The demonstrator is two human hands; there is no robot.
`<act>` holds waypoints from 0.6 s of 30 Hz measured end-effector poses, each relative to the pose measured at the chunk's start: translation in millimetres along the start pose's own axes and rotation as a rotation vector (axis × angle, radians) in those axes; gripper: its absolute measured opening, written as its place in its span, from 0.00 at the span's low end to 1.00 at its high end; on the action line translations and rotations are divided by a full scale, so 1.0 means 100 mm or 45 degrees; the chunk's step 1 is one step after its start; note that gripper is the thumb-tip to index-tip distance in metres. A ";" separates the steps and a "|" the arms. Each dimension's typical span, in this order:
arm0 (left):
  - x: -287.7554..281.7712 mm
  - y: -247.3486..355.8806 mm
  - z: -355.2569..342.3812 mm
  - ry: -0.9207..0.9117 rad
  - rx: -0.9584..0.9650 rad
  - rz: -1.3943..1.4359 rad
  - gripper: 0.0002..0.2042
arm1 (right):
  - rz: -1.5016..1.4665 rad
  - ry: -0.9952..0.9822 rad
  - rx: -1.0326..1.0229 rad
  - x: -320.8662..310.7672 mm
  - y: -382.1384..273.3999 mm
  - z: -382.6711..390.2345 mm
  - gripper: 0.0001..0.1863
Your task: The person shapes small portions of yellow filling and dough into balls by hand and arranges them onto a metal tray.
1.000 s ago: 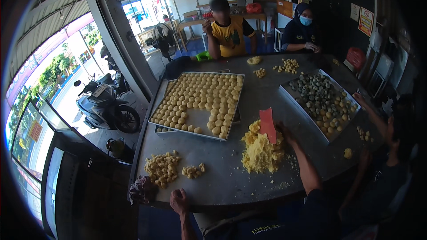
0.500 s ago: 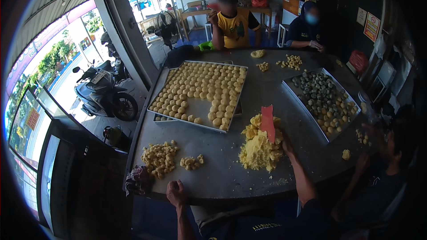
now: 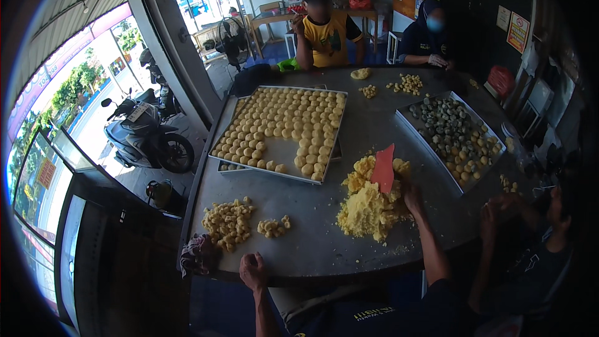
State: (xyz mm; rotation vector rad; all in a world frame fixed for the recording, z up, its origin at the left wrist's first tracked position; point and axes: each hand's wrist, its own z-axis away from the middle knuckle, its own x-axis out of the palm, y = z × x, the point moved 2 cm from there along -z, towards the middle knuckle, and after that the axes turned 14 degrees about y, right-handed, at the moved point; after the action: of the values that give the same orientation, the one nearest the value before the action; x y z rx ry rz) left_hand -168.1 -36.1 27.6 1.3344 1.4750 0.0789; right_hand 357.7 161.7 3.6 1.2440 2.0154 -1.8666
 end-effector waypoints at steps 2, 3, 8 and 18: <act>0.00 0.00 0.00 0.014 0.007 0.011 0.13 | 0.058 0.021 0.056 -0.06 0.03 -0.20 0.22; -0.01 0.00 0.01 0.027 0.020 0.014 0.12 | 0.061 0.095 -0.034 -0.07 0.00 -0.30 0.22; 0.00 -0.04 0.01 0.021 0.011 0.006 0.12 | -0.083 0.206 -0.359 0.15 -0.12 -0.86 0.22; 0.00 -0.03 0.02 0.059 0.016 -0.017 0.11 | -0.183 -0.598 -0.364 0.64 -0.27 -1.29 0.24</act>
State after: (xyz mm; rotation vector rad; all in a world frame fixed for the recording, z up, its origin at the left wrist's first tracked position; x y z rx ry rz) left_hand -168.6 -38.4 24.9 1.3408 1.5251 0.0926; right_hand 354.3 307.5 16.1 0.5396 2.0421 -1.6481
